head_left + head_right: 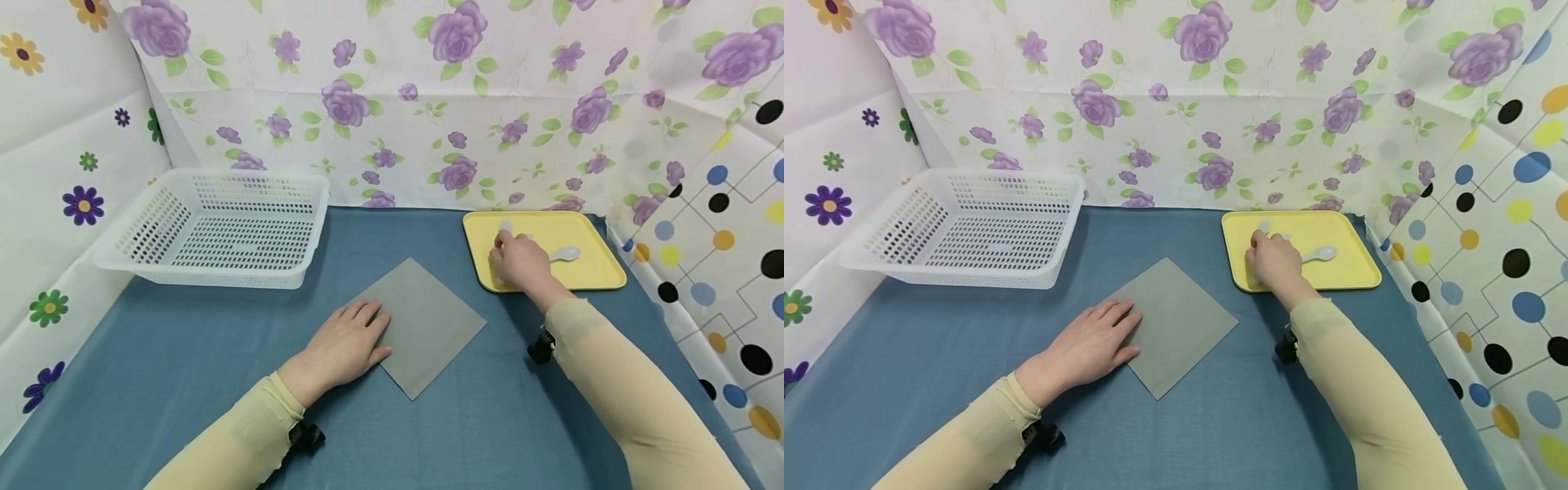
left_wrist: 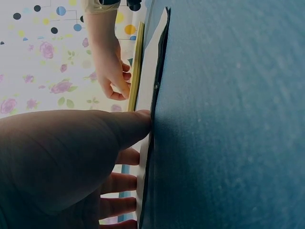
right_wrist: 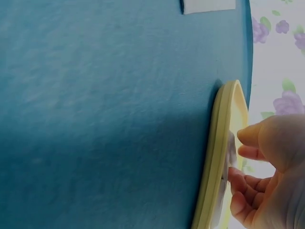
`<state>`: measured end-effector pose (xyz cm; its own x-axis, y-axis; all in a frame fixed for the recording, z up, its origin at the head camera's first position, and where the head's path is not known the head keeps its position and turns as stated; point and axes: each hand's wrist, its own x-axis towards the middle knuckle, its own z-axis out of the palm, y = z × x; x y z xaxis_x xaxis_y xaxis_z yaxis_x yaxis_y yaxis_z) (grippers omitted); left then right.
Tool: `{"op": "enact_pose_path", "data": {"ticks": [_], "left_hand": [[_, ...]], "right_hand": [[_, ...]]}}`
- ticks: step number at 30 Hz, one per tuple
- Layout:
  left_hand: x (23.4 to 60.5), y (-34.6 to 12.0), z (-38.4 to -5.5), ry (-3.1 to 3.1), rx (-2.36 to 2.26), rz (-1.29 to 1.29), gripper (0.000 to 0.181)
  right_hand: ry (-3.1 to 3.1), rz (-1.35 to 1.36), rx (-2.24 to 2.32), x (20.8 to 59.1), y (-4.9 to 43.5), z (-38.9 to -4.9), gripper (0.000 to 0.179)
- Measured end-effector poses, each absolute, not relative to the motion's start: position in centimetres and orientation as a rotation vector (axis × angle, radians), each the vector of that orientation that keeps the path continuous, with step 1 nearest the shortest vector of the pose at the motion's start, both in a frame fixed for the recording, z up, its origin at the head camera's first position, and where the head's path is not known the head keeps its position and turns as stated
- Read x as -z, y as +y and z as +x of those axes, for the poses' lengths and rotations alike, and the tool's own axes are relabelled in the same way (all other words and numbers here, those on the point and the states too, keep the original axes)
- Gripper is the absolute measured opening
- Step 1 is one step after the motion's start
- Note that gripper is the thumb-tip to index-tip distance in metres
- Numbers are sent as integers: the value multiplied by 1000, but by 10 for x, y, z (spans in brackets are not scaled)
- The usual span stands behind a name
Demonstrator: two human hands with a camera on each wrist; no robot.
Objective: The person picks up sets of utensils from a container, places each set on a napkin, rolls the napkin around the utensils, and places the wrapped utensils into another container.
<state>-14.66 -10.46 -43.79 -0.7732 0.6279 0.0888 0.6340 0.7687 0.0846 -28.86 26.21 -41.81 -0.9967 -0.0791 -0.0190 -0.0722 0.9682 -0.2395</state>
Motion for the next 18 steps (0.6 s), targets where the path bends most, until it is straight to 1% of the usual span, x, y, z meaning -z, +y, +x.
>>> {"op": "enact_pose_path", "data": {"ticks": [10,18], "left_hand": [[437,-105,-147,-2914,170,-1037,60],[437,-105,-147,-2897,164,-1043,60]], "right_hand": [[3065,-4,362,417,260,-302,36],[3010,51,348,416,258,-310,28]]}}
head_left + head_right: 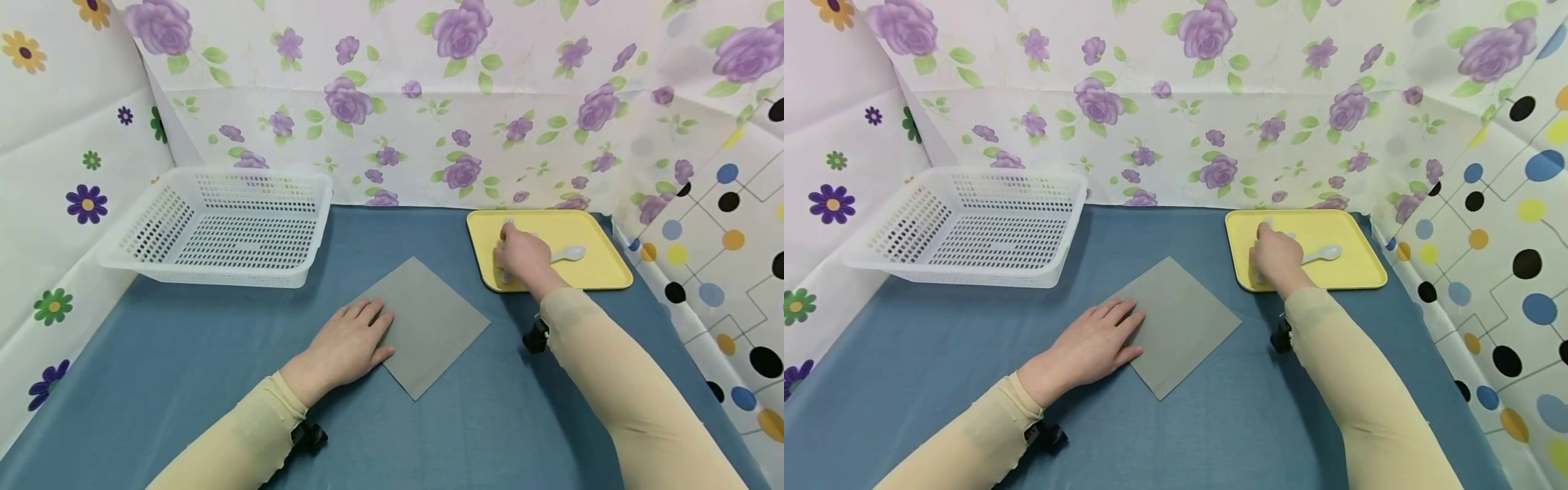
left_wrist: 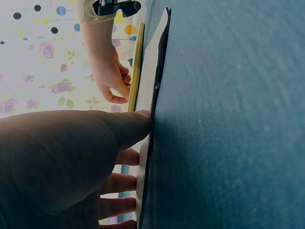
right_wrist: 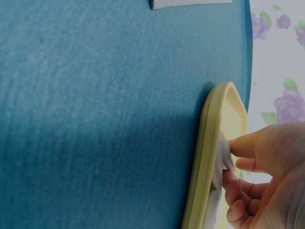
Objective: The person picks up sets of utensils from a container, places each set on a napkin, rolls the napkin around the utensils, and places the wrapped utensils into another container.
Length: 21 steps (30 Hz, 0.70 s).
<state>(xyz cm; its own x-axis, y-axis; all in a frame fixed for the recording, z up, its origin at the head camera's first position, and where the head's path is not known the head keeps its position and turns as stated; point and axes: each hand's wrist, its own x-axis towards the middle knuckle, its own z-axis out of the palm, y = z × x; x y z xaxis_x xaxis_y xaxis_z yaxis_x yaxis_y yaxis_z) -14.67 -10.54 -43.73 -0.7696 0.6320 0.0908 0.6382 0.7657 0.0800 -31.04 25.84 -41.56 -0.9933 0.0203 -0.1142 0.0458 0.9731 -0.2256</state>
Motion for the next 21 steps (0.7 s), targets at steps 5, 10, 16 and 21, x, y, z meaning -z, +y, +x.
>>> {"op": "enact_pose_path", "data": {"ticks": [5,10,16,21], "left_hand": [[438,-105,-147,-2903,157,-1038,59],[438,-105,-147,-2886,175,-1034,59],[439,-106,-147,-2823,221,-1020,59],[436,-107,-148,-2795,191,-1019,61]], "right_hand": [[3006,-1,366,414,259,-309,26],[2998,-10,368,411,259,-306,26],[2986,-10,448,416,265,-309,24],[2985,-2,556,421,270,-309,24]]}}
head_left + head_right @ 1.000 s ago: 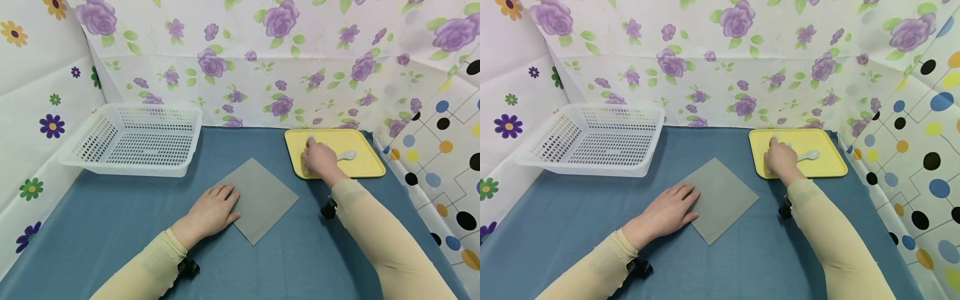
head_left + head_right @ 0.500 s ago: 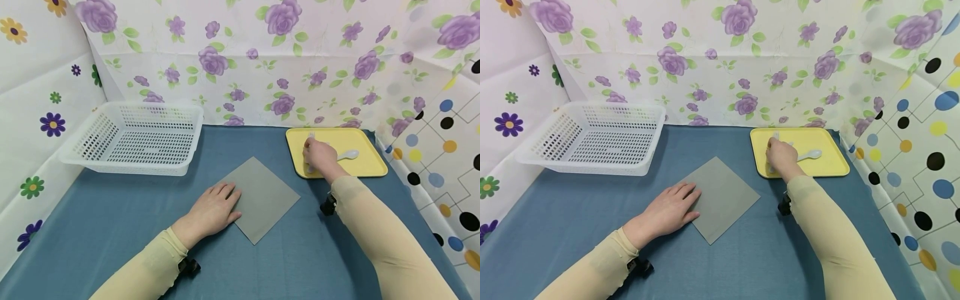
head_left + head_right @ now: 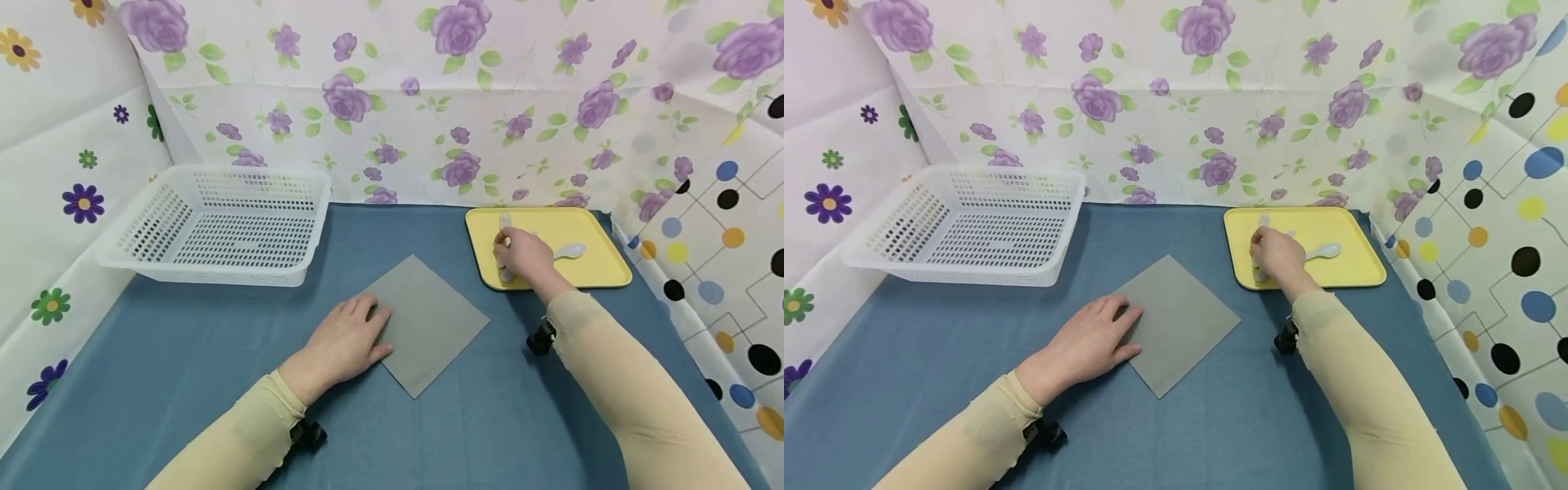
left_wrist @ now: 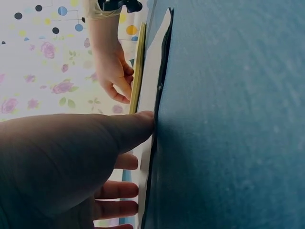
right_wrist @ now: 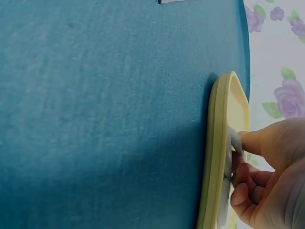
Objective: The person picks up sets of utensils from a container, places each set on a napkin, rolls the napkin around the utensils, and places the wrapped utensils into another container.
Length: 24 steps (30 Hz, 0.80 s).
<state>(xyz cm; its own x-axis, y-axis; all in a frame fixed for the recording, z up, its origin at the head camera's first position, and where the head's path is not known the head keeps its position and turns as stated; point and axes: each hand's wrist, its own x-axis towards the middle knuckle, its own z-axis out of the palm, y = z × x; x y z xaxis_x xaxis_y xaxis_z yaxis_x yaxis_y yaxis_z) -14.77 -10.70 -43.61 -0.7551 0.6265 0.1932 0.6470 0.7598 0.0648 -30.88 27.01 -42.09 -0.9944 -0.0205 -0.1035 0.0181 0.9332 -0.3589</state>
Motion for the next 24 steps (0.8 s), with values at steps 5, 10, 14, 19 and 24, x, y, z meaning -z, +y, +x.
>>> {"op": "enact_pose_path", "data": {"ticks": [5,10,14,19,24], "left_hand": [[433,-108,-149,-2801,189,-1030,60],[430,-109,-149,-2826,212,-1035,58],[429,-109,-149,-2846,226,-1026,56],[430,-108,-151,-2866,223,-1023,55],[430,-107,-151,-2864,212,-1025,55]], "right_hand": [[3005,-5,633,423,273,-304,24],[3024,-2,684,422,273,-298,25],[3040,-15,710,419,272,-292,25],[3055,-26,732,415,272,-284,26],[3066,-58,770,412,270,-277,27]]}}
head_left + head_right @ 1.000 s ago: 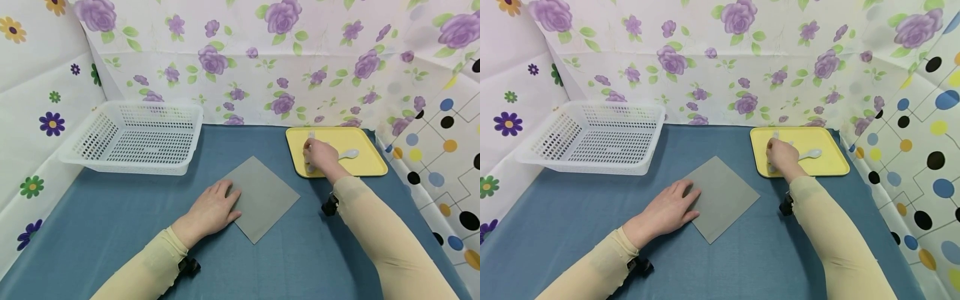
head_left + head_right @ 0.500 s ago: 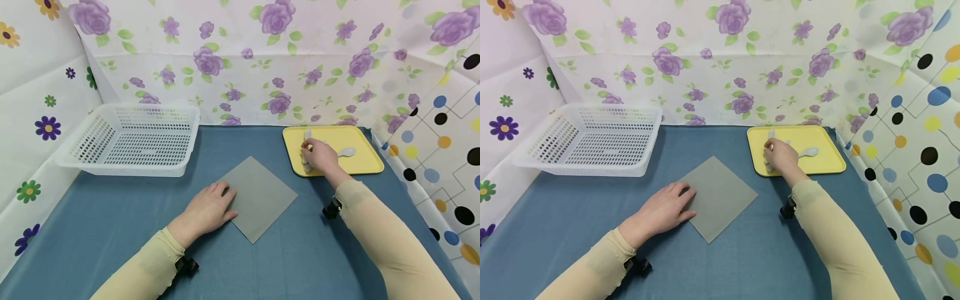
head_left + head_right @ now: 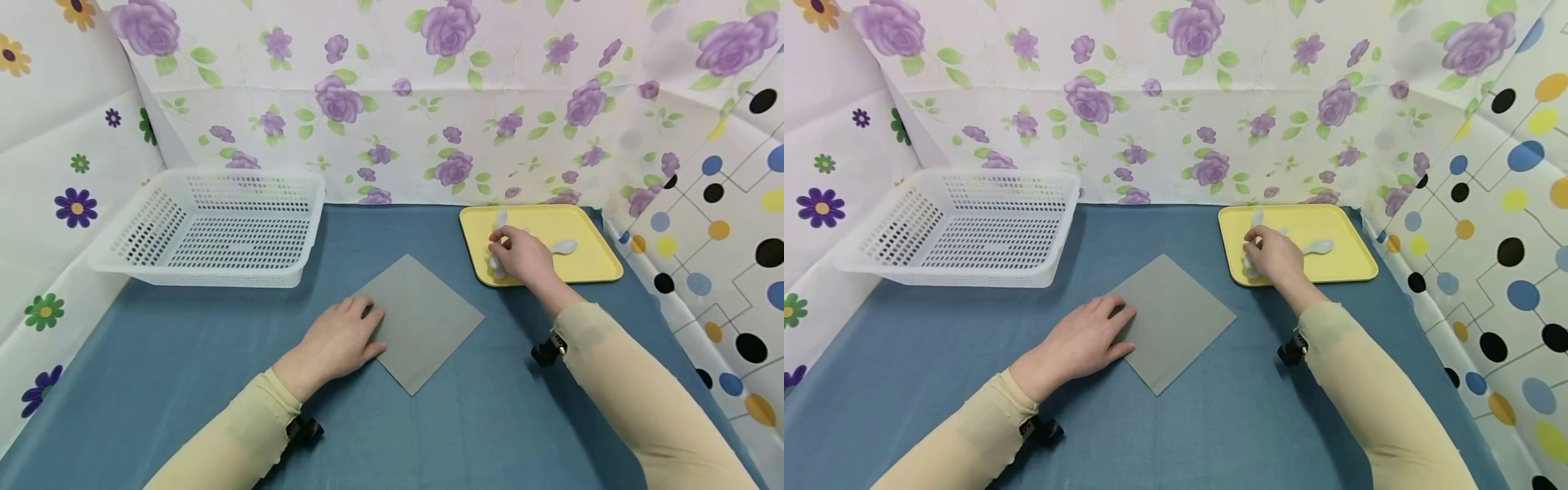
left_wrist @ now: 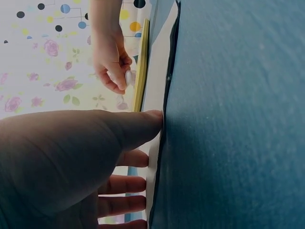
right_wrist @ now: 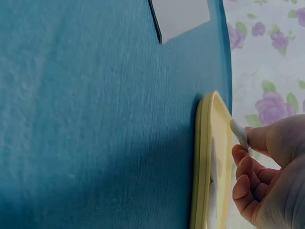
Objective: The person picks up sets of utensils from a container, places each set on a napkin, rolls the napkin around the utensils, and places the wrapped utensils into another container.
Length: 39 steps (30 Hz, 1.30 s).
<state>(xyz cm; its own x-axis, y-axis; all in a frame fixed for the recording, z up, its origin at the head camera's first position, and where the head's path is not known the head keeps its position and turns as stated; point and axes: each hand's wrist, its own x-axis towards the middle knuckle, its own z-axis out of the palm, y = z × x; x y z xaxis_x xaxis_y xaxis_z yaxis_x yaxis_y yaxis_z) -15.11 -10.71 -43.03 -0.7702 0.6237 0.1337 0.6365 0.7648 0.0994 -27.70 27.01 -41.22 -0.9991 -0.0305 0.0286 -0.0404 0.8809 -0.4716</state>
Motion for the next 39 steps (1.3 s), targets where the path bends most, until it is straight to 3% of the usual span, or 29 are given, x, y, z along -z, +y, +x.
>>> {"op": "enact_pose_path", "data": {"ticks": [39], "left_hand": [[433,-109,-151,-2848,186,-1042,54]], "right_hand": [[-3012,358,-912,408,205,-229,25]]}}
